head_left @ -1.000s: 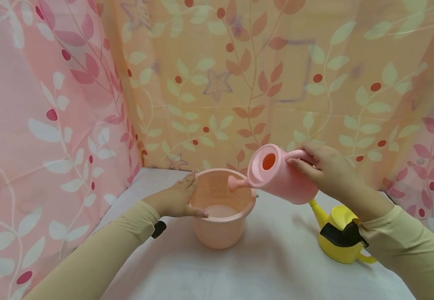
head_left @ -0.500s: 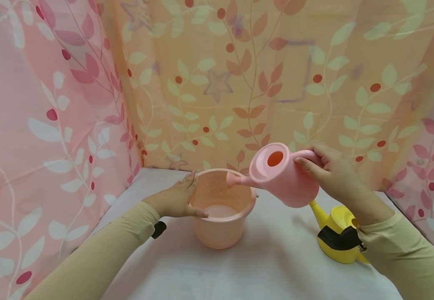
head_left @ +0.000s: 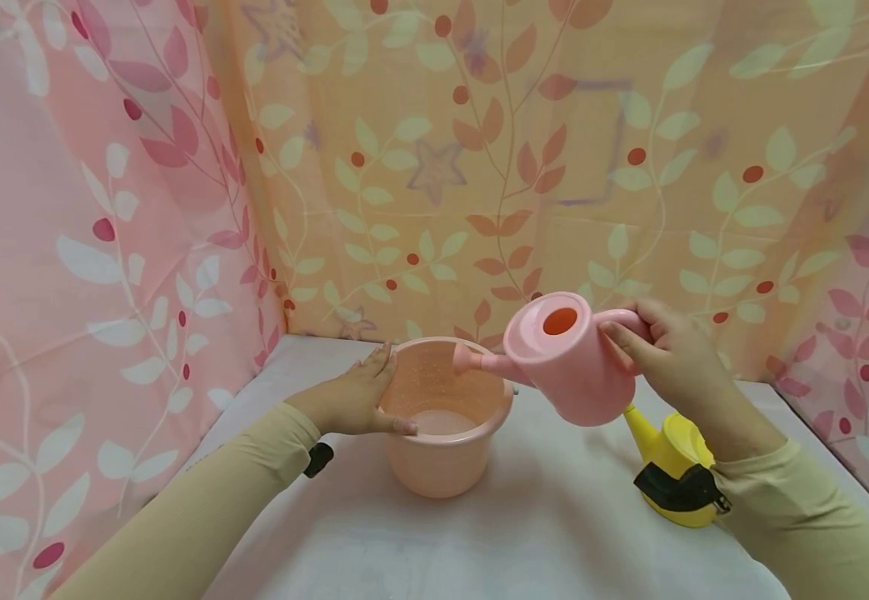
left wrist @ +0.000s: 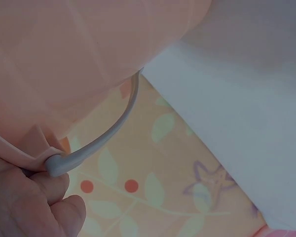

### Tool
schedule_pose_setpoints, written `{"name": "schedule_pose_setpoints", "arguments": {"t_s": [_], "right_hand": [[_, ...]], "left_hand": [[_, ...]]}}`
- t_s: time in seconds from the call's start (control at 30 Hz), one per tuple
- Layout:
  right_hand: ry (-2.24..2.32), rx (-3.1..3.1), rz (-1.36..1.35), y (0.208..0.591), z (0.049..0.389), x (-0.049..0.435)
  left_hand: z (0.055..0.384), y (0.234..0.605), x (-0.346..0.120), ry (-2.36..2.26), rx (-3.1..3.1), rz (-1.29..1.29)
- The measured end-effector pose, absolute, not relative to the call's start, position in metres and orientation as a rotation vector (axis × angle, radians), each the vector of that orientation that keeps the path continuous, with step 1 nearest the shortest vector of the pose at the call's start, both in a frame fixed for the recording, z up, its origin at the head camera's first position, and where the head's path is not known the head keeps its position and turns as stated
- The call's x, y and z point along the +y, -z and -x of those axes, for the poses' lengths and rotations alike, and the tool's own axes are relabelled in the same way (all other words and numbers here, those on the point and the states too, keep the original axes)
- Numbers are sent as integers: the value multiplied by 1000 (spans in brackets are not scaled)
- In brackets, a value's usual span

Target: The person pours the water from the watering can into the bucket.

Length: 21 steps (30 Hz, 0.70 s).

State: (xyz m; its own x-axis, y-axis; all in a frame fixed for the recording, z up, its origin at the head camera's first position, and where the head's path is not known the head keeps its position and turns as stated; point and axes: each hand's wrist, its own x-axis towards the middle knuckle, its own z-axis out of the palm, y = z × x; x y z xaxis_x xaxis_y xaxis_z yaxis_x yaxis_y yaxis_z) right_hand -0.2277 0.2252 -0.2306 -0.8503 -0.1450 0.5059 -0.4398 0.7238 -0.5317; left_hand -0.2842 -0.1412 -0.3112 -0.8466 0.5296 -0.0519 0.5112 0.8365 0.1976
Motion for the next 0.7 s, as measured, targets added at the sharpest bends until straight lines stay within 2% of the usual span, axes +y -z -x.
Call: {"name": "schedule_pose_setpoints", "arguments": {"t_s": [0.7], "right_hand": [[-1087,-2492,-416,241,221,231]], "left_hand": [[283,309,-141,-268,2900,-830]]}}
